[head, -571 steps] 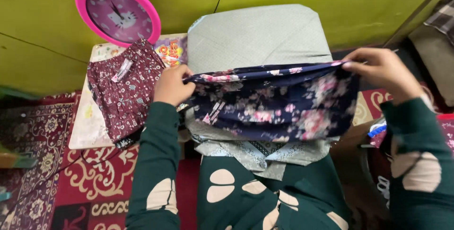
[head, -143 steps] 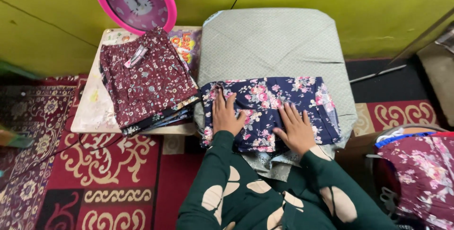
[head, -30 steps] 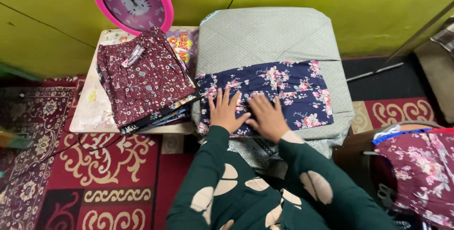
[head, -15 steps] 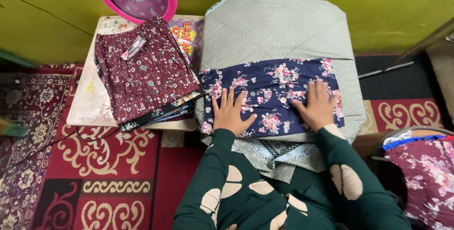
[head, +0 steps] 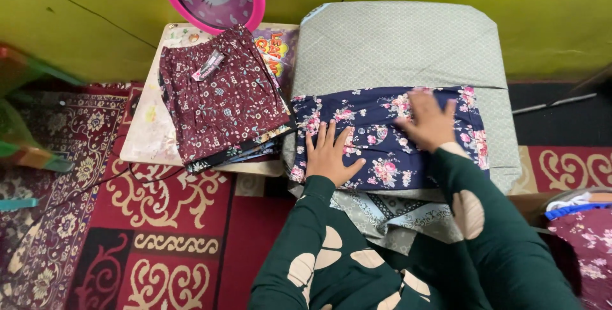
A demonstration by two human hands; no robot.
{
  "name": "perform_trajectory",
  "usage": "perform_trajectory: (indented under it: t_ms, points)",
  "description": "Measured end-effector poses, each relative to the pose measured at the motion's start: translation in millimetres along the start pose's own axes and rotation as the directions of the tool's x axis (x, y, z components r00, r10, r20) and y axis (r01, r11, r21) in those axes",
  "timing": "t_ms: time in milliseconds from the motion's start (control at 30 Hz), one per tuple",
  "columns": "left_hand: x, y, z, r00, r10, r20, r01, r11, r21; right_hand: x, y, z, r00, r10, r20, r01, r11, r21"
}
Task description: Folding floral patterned garments on a workspace cushion.
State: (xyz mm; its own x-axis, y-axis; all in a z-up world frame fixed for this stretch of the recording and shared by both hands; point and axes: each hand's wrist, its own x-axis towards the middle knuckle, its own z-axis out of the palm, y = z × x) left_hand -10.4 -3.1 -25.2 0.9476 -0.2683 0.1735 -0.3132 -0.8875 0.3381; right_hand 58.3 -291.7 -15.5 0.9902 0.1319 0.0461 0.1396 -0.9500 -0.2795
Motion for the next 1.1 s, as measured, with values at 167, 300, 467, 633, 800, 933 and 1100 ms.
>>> perform_trajectory:
  t_ms: [167,300,467,633,800,933,1100]
  points:
    - [-1,0,2,1.000,0.008,-0.013,-0.008,1.000,-0.006,-20,52,19,0.994,0.110,-0.019,-0.111,0.985,-0.129]
    - [-1,0,1,1.000,0.007,-0.011,-0.007,1.000,0.011,-64,46,14,0.999,0.040,-0.014,-0.042,0.990,-0.138]
    - [-1,-3,5,1.000,0.015,-0.018,-0.015,1.000,0.015,-131,54,13,0.993,-0.101,-0.058,0.091,0.984,-0.153]
    - [-2,-2,4,1.000,0.010,-0.006,-0.010,1.000,0.014,-184,69,10,0.973,-0.168,-0.156,0.145,0.978,-0.147]
    - [-2,-3,6,1.000,0.013,-0.005,-0.013,1.000,0.022,-200,87,8,0.909,-0.191,-0.371,0.134,0.975,-0.176]
    - [-3,-2,4,1.000,0.011,-0.009,-0.011,1.000,0.026,-189,79,-11,0.924,-0.232,-0.304,0.179,0.965,-0.193]
    - [-3,-4,6,0.999,0.025,-0.022,-0.024,1.000,0.010,-169,91,-13,0.971,-0.204,-0.126,0.131,0.892,-0.433]
